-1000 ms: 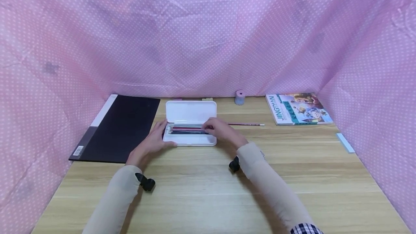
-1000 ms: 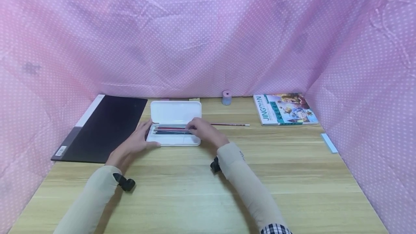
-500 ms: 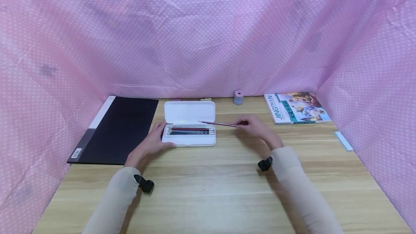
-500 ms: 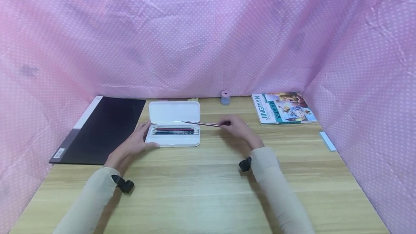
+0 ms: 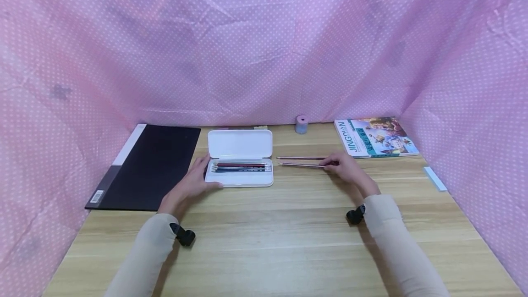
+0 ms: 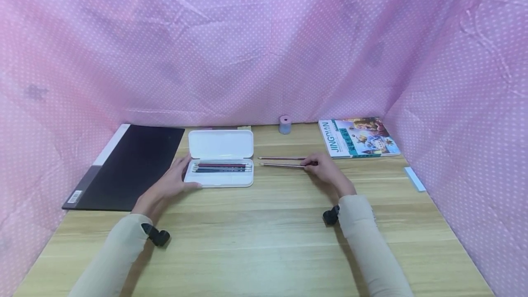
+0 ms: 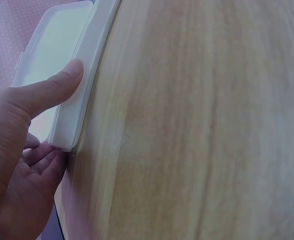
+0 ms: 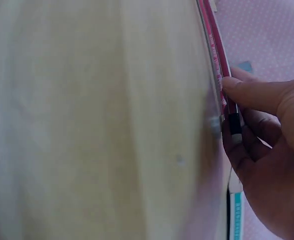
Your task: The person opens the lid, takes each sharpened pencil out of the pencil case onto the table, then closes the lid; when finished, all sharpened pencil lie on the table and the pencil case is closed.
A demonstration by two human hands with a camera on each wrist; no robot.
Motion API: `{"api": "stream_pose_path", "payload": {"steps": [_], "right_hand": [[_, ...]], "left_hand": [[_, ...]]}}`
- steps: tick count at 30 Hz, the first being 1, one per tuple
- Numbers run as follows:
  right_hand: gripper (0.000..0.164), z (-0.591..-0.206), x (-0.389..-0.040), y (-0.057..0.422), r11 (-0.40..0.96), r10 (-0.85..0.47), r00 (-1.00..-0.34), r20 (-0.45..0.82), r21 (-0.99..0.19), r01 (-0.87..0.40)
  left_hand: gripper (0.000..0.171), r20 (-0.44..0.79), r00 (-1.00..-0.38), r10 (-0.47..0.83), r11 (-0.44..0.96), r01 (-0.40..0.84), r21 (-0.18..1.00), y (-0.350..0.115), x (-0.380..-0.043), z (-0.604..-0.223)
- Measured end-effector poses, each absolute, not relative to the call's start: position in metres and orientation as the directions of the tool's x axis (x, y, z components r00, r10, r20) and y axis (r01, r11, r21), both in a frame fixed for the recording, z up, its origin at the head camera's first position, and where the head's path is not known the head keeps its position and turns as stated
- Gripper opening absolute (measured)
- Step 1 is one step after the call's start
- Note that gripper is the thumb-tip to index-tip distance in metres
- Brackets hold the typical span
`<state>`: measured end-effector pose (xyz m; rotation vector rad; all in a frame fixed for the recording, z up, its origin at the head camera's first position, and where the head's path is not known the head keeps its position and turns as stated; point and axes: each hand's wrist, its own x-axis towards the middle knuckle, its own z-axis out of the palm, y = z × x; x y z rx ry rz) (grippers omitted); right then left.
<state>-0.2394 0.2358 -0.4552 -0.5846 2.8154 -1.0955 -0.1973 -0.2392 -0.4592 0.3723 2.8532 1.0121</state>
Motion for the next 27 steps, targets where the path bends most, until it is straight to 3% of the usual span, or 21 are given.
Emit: {"api": "stream_pose_path", "payload": {"steps": [6,27], "right_hand": [[0.016,-0.461,-0.239,0.239,0.7,-0.343,-0.937,0.063,-0.648,-0.3],[0.016,-0.463,-0.24,0.233,0.709,-0.364,-0.913,0.182,-0.582,-0.399]], "left_hand": [[0.111,-0.011,-0.965,0.26,0.759,0.198,0.62,-0.24,-0.197,-0.461],[0.111,-0.043,-0.969,0.242,0.764,0.163,0.625,-0.24,-0.196,-0.458]]}}
